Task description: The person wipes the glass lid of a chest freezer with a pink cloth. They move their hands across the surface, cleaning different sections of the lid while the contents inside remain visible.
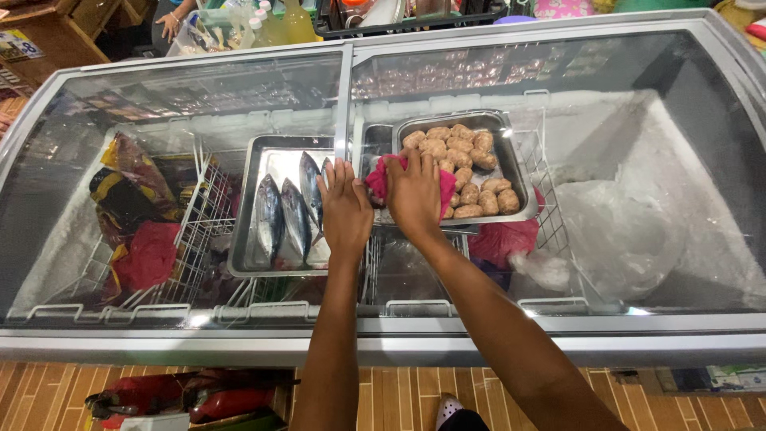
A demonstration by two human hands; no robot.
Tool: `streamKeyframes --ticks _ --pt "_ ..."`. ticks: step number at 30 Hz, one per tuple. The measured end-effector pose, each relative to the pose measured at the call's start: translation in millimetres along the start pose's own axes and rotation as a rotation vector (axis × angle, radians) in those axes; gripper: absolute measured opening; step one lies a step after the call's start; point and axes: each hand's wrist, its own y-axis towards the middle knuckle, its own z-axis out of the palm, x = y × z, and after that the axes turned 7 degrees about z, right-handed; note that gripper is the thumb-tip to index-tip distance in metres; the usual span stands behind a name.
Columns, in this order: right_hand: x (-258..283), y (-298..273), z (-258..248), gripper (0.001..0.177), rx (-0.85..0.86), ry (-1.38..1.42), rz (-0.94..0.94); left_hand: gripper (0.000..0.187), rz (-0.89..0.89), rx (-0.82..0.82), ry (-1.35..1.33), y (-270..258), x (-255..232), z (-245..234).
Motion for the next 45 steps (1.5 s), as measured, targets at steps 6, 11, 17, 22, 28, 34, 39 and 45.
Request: streamKeyframes --ticks 6,11,17,22,28,34,39,45 --pt "2 -4 -2 0.018 -0.018 0.012 -0.041 0.051 -0.005 0.026 0.005 1 -3 -5" --pt "2 -3 -3 0.021 -0.002 -0.009 -0.052 0.052 -0.005 0.033 0.032 2 1 -2" --pt "-1 -7 -11 0.024 0.020 0.052 -0.064 0.051 0.046 0.001 0.054 2 5 0" --pt "-41 -18 -38 0.017 0.075 0.011 0.013 0.048 0.088 -0.005 0.085 -2 8 -1" --pt "-124 -23 -94 0.015 -0.080 -0.091 0.168 0.047 0.076 -0.063 0.039 -2 13 5" --pt "-94 -36 -73 0.024 0.086 -0.279 0.285 0.050 0.035 -0.079 0.041 -18 5 4" --pt "-55 -71 -55 0.026 -0.106 -0.174 -0.068 0.050 -0.083 -0.041 0.039 -10 -23 17" --pt "-161 -64 -115 0.017 -0.037 -0.140 0.178 0.055 -0.129 0.059 -0.015 -7 -38 9"
